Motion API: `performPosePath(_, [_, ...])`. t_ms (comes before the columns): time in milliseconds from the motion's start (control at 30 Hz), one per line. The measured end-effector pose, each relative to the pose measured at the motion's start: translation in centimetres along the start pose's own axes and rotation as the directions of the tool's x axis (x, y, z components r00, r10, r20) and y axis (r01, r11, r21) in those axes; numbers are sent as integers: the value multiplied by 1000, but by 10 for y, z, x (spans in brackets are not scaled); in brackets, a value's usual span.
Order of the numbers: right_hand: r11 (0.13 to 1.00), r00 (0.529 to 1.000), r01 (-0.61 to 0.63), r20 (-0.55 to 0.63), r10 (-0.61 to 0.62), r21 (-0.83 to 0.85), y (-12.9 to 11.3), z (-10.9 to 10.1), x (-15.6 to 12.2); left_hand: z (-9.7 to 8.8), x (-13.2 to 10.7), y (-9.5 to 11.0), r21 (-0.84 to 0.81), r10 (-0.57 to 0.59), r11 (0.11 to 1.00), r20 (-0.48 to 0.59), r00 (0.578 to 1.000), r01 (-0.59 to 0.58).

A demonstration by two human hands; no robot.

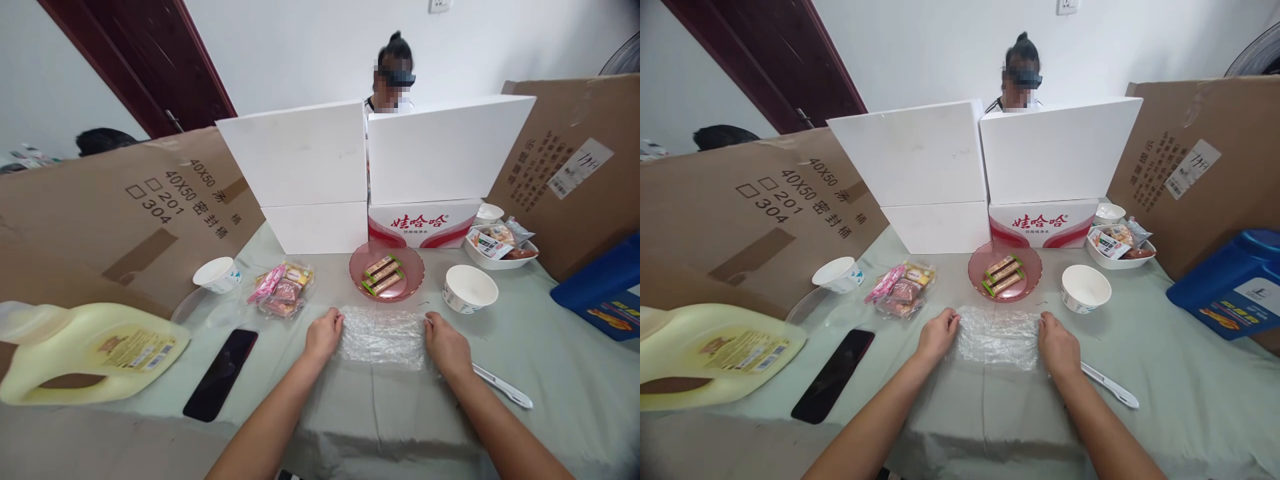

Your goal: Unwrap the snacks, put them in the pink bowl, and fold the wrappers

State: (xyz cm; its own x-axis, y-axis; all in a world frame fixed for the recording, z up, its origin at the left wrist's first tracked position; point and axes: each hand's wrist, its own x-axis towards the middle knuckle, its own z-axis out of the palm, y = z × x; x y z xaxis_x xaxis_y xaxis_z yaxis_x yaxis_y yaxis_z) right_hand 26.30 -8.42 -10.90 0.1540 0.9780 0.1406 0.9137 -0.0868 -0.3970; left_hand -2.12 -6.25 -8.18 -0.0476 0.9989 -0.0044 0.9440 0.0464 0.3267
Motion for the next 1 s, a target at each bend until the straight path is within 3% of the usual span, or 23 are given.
performPosePath(133, [993, 999, 37, 10, -36, -108, 3, 3, 0, 10, -2, -2, 51, 6, 999, -10, 1000, -6])
performPosePath(200, [990, 999, 38, -9, -40, -139, 4, -1, 0, 7, -5, -5, 75, 58, 996, -120, 991, -49])
performPosePath(267, [985, 993, 69, -84, -83, -159, 3, -10, 0, 0, -10, -7, 114, 161, 985, -321, 933, -130])
performPosePath(333, [976, 966, 155, -183, -183, -155, -4, -18, -3, -7, -15, -3, 146, 289, 957, -460, 840, -249])
performPosePath(400, [942, 918, 312, -216, -332, -120, -18, -19, -8, -8, -19, 7, 126, 431, 899, -418, 800, -419])
performPosePath(500, [818, 816, 574, -57, -576, -40, -38, -5, -16, 7, -19, 22, 43, 631, 774, -139, 763, -632])
performPosePath(567, [769, 767, 639, 98, -634, -20, -40, 10, -19, 20, -16, 24, 30, 656, 752, 47, 753, -658])
performPosePath(633, [803, 794, 594, 198, -575, -51, -28, 21, -20, 29, -12, 15, 63, 613, 776, 154, 775, -627])
performPosePath(733, [874, 878, 469, 178, -444, -130, 4, 20, -25, 27, -16, -13, 124, 528, 829, 147, 837, -545])
performPosePath(800, [877, 890, 455, 112, -443, -151, 25, 10, -33, 16, -25, -33, 134, 508, 848, 67, 859, -512])
performPosePath(867, [845, 855, 518, 75, -513, -132, 38, -4, -44, 5, -39, -46, 90, 565, 821, 7, 825, -563])
performPosePath(933, [800, 804, 594, 68, -591, -86, 44, -15, -55, -3, -51, -53, 27, 651, 759, -5, 759, -651])
performPosePath(1000, [787, 788, 615, 57, -613, -39, 46, -21, -63, -6, -59, -54, -14, 712, 702, -3, 703, -712])
